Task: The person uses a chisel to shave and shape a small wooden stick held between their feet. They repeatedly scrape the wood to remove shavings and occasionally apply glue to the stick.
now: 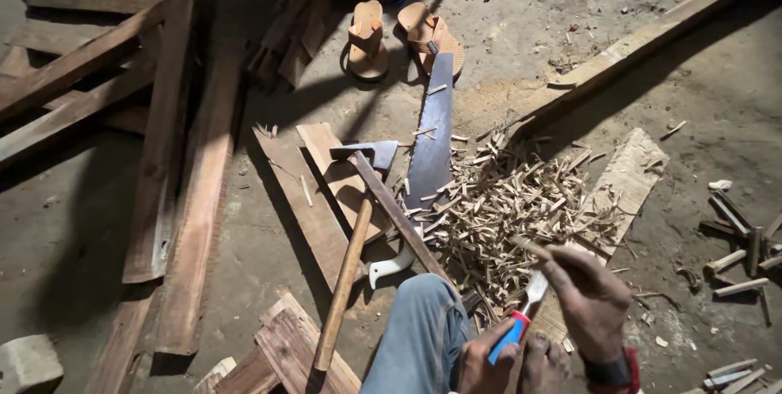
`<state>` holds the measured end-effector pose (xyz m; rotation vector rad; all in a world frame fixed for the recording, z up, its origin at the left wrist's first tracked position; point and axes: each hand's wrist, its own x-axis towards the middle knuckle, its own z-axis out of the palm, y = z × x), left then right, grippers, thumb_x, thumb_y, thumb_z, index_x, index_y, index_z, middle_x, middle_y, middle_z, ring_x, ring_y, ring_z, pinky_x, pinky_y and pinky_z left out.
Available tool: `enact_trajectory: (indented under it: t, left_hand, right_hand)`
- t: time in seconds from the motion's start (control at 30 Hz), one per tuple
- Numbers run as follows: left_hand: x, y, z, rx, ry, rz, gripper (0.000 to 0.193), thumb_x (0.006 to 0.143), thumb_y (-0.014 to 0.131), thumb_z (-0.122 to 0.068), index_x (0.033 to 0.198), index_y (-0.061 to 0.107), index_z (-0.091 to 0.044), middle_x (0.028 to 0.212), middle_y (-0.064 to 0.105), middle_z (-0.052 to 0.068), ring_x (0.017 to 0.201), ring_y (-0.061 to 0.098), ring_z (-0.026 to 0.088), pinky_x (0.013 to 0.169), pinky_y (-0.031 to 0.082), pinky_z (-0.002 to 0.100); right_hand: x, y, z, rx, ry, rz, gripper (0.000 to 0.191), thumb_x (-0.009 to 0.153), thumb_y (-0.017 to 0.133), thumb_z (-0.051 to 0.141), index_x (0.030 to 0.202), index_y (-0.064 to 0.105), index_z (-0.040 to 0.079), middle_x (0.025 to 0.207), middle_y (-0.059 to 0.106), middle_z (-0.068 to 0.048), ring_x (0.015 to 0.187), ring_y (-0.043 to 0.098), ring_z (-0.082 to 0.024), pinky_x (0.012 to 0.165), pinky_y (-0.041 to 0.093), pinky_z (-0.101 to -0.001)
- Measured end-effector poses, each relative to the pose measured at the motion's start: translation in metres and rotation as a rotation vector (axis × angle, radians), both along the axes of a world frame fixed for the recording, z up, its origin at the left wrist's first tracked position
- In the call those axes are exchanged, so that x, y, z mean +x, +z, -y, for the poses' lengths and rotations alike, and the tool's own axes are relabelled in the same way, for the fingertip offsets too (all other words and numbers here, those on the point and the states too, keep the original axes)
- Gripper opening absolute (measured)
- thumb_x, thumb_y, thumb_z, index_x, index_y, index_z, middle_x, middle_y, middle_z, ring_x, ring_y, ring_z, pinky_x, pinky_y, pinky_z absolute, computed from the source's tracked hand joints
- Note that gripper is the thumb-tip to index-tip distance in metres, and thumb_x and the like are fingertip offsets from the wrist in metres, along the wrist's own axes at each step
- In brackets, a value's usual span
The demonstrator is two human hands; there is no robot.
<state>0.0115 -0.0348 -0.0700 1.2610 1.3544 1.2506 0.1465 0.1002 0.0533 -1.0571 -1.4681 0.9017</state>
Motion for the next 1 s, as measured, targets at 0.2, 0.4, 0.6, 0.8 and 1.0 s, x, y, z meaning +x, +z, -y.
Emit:
enact_trajectory:
  t: [0.2,0.4,0.6,0.8,1.0]
  left_hand:
    - [0.011,-0.029,-0.002,0.104,-0.134,-0.074,0.057,0.101,0.062,-0.053,0.133,0.073,-0.007,0.101,0.076,0.022,0.096,0.078,0.034,0.083,0.059,0.04]
    - [0.011,-0.041,0.003,0.114,-0.204,0.056,0.051,0.102,0.067,-0.046,0.134,0.072,-0.007,0.093,0.077,0.02,0.084,0.078,0.034,0.075,0.058,0.041]
    - [0.005,-0.041,0.003,0.23,-0.226,-0.097,0.047,0.106,0.066,-0.04,0.138,0.068,-0.005,0.114,0.077,0.023,0.1,0.078,0.036,0.089,0.061,0.044]
    - [0.008,-0.033,-0.001,0.123,-0.232,-0.086,0.046,0.103,0.066,-0.04,0.136,0.07,-0.008,0.11,0.077,0.022,0.099,0.079,0.034,0.088,0.061,0.043]
    - [0.005,-0.036,-0.004,0.174,-0.218,-0.103,0.047,0.1,0.071,-0.037,0.134,0.069,-0.005,0.111,0.077,0.024,0.101,0.078,0.037,0.091,0.06,0.044]
  right_hand:
    - [-0.011,-0.004,0.018,-0.194,-0.149,-0.01,0.024,0.087,0.076,-0.001,0.111,0.075,-0.002,0.102,0.075,-0.012,0.091,0.071,-0.015,0.081,0.059,-0.0265]
    - [-0.013,0.01,0.016,-0.123,-0.174,-0.053,0.025,0.088,0.073,-0.003,0.113,0.075,-0.002,0.108,0.074,-0.011,0.094,0.073,-0.017,0.082,0.06,-0.0274]
    - [-0.023,0.012,0.024,-0.182,-0.161,-0.215,0.024,0.089,0.068,-0.005,0.113,0.072,-0.005,0.11,0.074,-0.015,0.096,0.076,-0.023,0.086,0.065,-0.0342]
    - [-0.017,0.004,0.02,-0.148,-0.14,-0.221,0.025,0.09,0.067,-0.005,0.115,0.071,-0.004,0.11,0.076,-0.018,0.096,0.079,-0.027,0.084,0.065,-0.0383]
    - [-0.027,0.013,0.018,-0.144,-0.151,-0.182,0.026,0.089,0.069,-0.007,0.115,0.071,-0.004,0.106,0.077,-0.016,0.092,0.078,-0.022,0.082,0.066,-0.0334]
